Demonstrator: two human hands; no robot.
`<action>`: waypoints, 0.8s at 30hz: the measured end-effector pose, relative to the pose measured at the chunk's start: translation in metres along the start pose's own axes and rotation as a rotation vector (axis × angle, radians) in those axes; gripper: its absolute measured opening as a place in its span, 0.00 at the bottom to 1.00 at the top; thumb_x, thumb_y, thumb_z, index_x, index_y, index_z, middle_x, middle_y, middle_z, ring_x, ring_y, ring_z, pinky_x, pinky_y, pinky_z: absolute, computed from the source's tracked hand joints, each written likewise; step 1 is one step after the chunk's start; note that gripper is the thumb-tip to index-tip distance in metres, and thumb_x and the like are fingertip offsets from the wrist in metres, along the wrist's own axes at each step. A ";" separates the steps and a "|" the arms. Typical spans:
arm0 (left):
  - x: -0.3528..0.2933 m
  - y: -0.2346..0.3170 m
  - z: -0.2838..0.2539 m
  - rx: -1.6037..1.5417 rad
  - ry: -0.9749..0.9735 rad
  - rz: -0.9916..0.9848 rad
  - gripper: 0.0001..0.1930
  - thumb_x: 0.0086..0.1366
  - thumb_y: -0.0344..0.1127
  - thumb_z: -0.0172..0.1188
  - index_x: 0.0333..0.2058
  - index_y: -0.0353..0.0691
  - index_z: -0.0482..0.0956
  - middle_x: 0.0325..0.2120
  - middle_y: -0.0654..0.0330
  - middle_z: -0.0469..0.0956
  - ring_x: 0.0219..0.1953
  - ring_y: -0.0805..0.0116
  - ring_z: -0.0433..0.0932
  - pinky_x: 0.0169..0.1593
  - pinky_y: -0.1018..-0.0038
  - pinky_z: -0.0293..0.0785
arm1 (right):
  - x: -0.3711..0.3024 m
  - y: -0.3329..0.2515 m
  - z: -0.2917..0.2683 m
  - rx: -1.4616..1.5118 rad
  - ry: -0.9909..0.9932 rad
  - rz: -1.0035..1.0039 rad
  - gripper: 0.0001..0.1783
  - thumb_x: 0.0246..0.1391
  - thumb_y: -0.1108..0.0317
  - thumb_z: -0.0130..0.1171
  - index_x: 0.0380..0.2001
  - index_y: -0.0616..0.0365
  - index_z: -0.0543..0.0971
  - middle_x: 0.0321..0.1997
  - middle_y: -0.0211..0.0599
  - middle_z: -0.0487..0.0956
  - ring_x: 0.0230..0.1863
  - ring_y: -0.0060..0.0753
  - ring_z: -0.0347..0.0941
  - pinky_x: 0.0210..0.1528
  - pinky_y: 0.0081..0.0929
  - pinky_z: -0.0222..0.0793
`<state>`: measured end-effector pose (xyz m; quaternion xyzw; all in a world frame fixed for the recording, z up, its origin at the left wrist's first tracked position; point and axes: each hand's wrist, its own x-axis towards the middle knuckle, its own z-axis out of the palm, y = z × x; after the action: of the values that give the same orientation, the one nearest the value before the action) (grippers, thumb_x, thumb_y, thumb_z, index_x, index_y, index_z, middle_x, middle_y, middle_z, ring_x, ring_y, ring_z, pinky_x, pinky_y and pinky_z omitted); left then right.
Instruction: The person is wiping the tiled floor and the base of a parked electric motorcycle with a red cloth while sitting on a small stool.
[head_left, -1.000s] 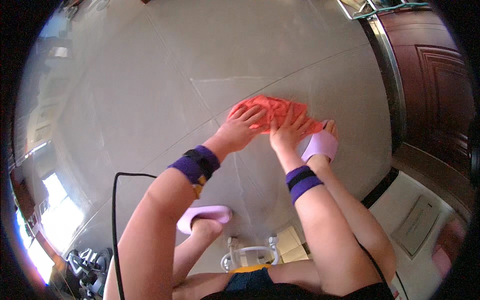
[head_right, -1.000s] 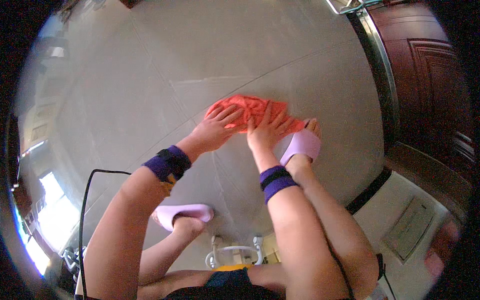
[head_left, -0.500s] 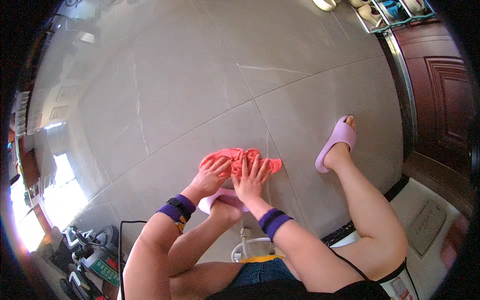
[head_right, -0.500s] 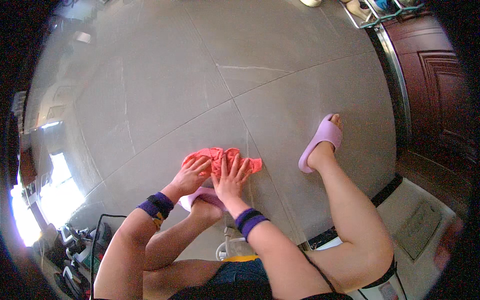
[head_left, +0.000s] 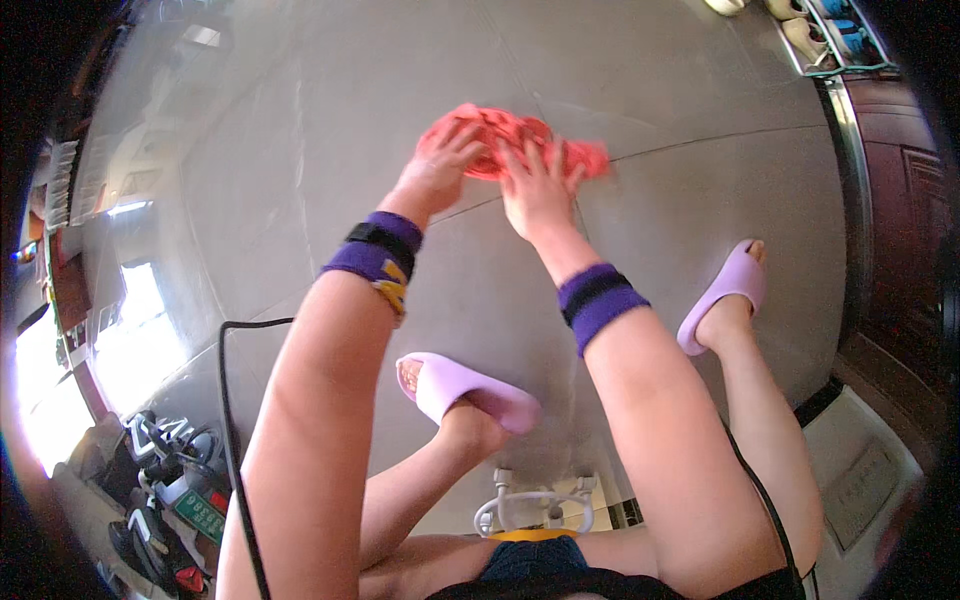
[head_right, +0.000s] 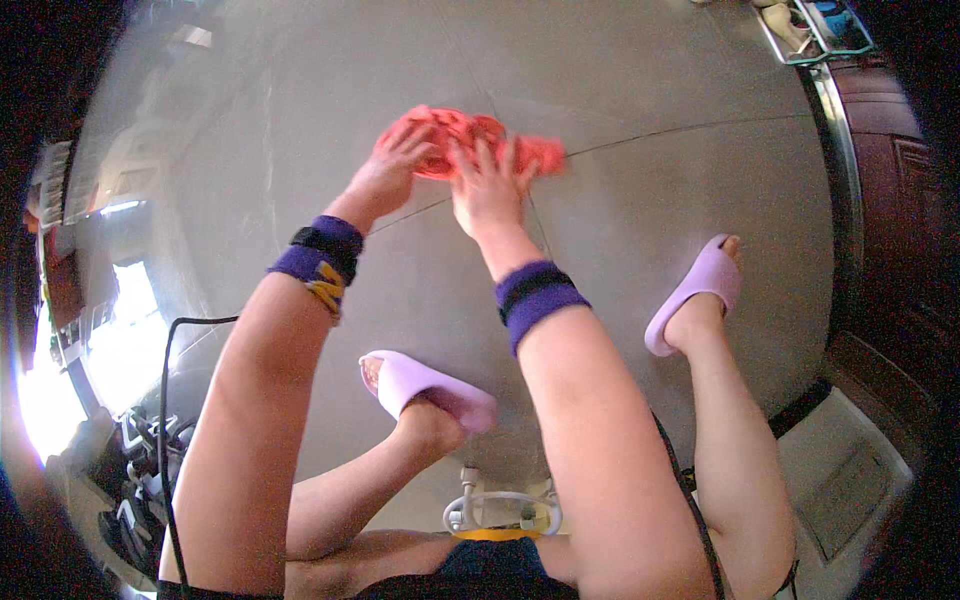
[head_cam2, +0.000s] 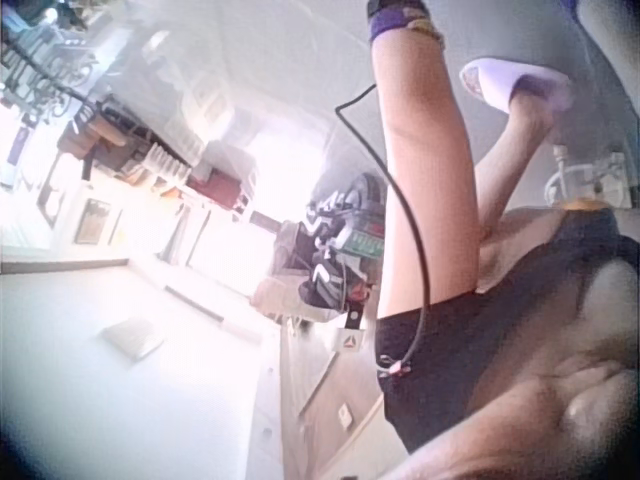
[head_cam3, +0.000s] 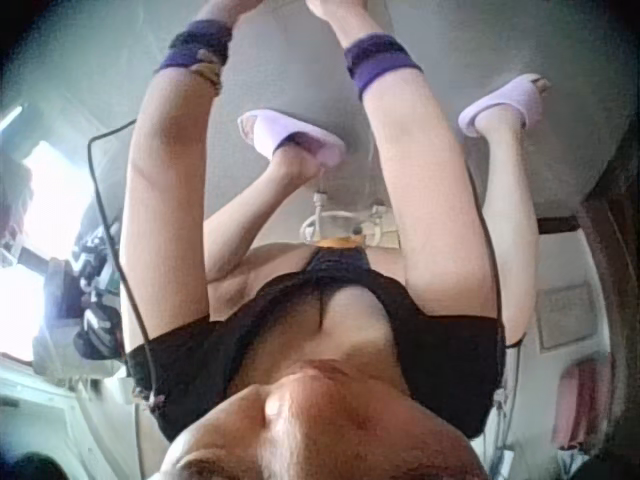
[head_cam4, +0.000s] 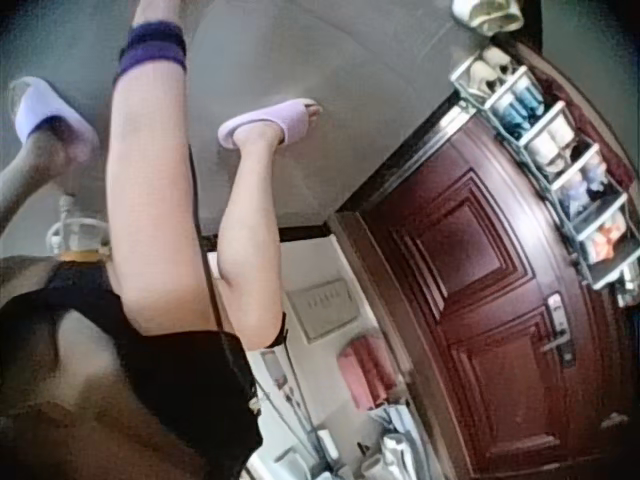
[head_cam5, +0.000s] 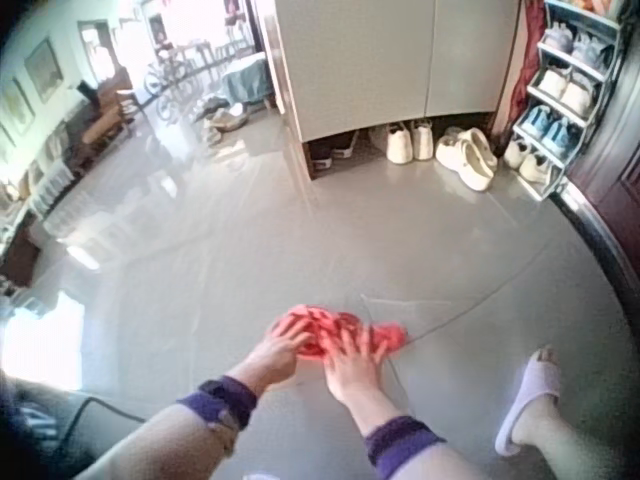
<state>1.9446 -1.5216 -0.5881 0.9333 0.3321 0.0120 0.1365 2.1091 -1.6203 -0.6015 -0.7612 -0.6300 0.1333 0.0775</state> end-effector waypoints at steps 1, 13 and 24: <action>-0.014 -0.010 0.001 -0.054 0.020 -0.082 0.26 0.55 0.23 0.52 0.54 0.50 0.74 0.66 0.58 0.63 0.70 0.49 0.55 0.69 0.51 0.56 | 0.011 -0.015 0.000 0.029 -0.015 -0.052 0.28 0.66 0.51 0.46 0.69 0.27 0.63 0.77 0.33 0.55 0.77 0.62 0.40 0.67 0.81 0.35; -0.183 0.180 0.060 -0.245 0.035 -0.833 0.41 0.46 0.23 0.57 0.64 0.34 0.61 0.66 0.42 0.55 0.72 0.32 0.39 0.74 0.45 0.36 | -0.123 -0.008 0.015 0.204 -0.183 -0.607 0.26 0.58 0.59 0.53 0.61 0.30 0.75 0.75 0.23 0.59 0.77 0.46 0.46 0.73 0.70 0.34; -0.223 0.407 0.103 -0.312 -0.122 -0.593 0.42 0.49 0.30 0.62 0.67 0.37 0.61 0.70 0.41 0.50 0.72 0.33 0.42 0.72 0.44 0.43 | -0.303 0.146 -0.040 0.113 -0.278 -0.461 0.23 0.56 0.68 0.52 0.55 0.39 0.79 0.72 0.27 0.65 0.74 0.42 0.54 0.73 0.55 0.49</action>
<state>2.0336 -1.9879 -0.5647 0.7629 0.5745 -0.0332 0.2948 2.2063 -1.9432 -0.5734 -0.5665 -0.7828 0.2500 0.0609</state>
